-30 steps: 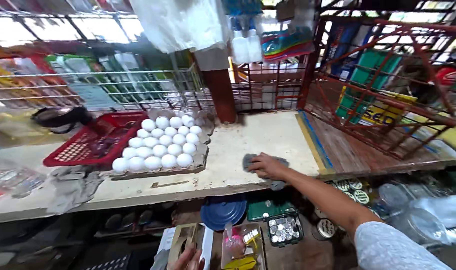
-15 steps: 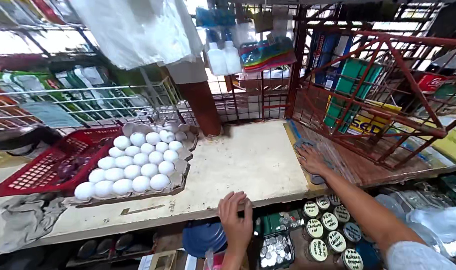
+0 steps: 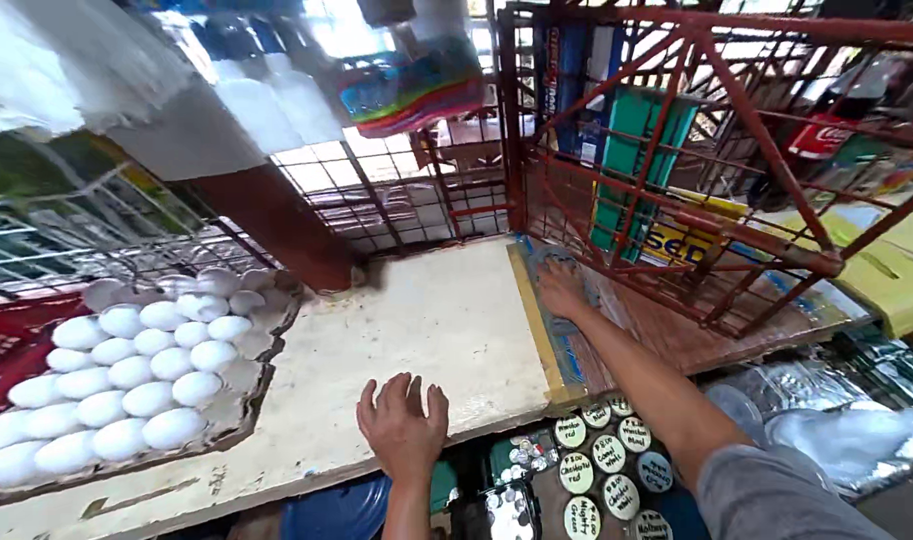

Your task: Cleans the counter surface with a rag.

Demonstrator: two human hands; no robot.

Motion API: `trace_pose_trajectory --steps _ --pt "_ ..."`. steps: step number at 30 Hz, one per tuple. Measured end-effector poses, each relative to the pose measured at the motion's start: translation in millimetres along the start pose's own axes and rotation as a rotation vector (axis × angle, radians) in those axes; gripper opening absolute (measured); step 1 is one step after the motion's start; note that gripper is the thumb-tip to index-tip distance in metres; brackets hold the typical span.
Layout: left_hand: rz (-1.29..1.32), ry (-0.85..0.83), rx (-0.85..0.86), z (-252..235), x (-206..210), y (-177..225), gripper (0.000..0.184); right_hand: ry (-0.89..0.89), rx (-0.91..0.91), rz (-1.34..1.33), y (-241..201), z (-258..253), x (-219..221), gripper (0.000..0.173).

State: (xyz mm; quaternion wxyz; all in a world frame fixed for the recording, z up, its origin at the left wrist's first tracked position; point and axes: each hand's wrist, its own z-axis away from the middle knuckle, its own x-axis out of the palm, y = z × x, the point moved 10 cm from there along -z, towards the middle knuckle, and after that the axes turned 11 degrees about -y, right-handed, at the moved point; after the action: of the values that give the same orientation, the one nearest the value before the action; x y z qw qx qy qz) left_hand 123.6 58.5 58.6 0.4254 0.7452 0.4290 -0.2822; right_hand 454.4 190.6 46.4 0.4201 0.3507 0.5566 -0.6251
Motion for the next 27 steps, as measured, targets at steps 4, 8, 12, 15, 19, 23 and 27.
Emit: trace_pose_trajectory --steps 4,8,12,15,19,23,27 --pt "0.011 -0.017 0.014 -2 -1 1 0.055 -0.037 0.09 -0.034 75 113 -9 0.047" --pt "0.01 -0.065 -0.016 -4 2 2 0.055 0.118 0.303 -0.087 120 176 -23 0.039" --pt "0.037 -0.094 -0.011 -5 5 2 0.054 0.129 0.436 -0.12 54 149 1 0.048" --pt "0.055 -0.093 -0.006 -4 5 0 0.056 0.043 0.204 -0.079 -31 114 41 0.046" --pt "0.07 -0.1 -0.02 -1 4 -5 0.058 -0.071 -0.145 -0.077 -55 126 50 0.041" --pt "0.046 -0.074 -0.022 -2 2 -3 0.06 -0.001 -0.092 -0.068 16 165 20 0.039" --pt "0.04 -0.041 -0.032 -3 -1 -1 0.057 0.274 -0.023 -0.013 75 213 -7 0.032"
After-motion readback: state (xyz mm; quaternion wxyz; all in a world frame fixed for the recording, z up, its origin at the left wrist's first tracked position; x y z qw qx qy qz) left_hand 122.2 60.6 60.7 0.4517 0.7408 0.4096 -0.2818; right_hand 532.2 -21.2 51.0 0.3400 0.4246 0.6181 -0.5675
